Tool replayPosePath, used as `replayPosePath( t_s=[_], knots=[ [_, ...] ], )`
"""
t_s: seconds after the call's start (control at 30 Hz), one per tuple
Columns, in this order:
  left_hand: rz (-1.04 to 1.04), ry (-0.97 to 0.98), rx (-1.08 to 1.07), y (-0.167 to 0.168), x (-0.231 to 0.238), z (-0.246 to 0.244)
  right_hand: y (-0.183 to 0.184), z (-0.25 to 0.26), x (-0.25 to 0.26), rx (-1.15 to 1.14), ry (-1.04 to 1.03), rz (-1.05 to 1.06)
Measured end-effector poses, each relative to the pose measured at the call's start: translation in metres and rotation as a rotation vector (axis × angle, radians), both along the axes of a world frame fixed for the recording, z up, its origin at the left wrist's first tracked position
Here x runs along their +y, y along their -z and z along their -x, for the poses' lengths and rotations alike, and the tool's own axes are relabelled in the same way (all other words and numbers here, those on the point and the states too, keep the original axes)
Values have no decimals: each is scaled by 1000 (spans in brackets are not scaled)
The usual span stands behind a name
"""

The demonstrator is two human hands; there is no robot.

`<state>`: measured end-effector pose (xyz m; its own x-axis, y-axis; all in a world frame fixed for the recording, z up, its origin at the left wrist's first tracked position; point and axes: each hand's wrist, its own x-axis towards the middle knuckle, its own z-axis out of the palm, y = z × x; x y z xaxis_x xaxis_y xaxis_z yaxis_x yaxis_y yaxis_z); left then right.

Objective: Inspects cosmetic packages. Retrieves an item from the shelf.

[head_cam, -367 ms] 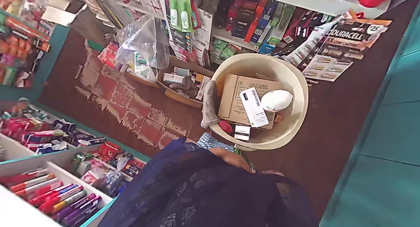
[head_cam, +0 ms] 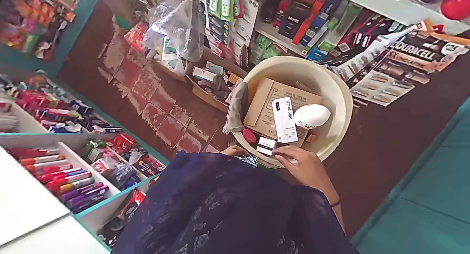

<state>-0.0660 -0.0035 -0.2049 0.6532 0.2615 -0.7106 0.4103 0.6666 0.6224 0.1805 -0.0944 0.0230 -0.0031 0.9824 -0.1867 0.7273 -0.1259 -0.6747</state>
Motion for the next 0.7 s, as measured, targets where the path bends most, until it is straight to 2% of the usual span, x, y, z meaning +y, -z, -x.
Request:
replayPosePath(
  t_s=[0.07,0.13,0.17,0.23,0.33,0.4,0.53,0.63,0.7],
  knots=[
    [-68,-434,242,-53,3,10,9,10,14,-42,-71,49],
    [-295,-785,346,-72,6,17,22,21,20,-71,-136,60],
    [-465,-887,358,-77,9,20,30,25,21,-84,-153,28],
    [-835,-931,296,-97,14,19,46,30,18,-128,-174,-35],
    [-1340,-676,186,-147,26,4,56,29,17,-180,-219,-65],
    [-1478,-409,119,-181,33,-17,58,28,15,-197,-232,-88],
    [-1379,18,32,-213,36,-75,51,13,1,-183,-201,-192],
    [-1341,206,-1,-207,29,-109,39,-13,-16,-143,-154,-226],
    [-1367,303,98,-202,22,-126,32,-33,-26,-114,-107,-277]
  ],
)
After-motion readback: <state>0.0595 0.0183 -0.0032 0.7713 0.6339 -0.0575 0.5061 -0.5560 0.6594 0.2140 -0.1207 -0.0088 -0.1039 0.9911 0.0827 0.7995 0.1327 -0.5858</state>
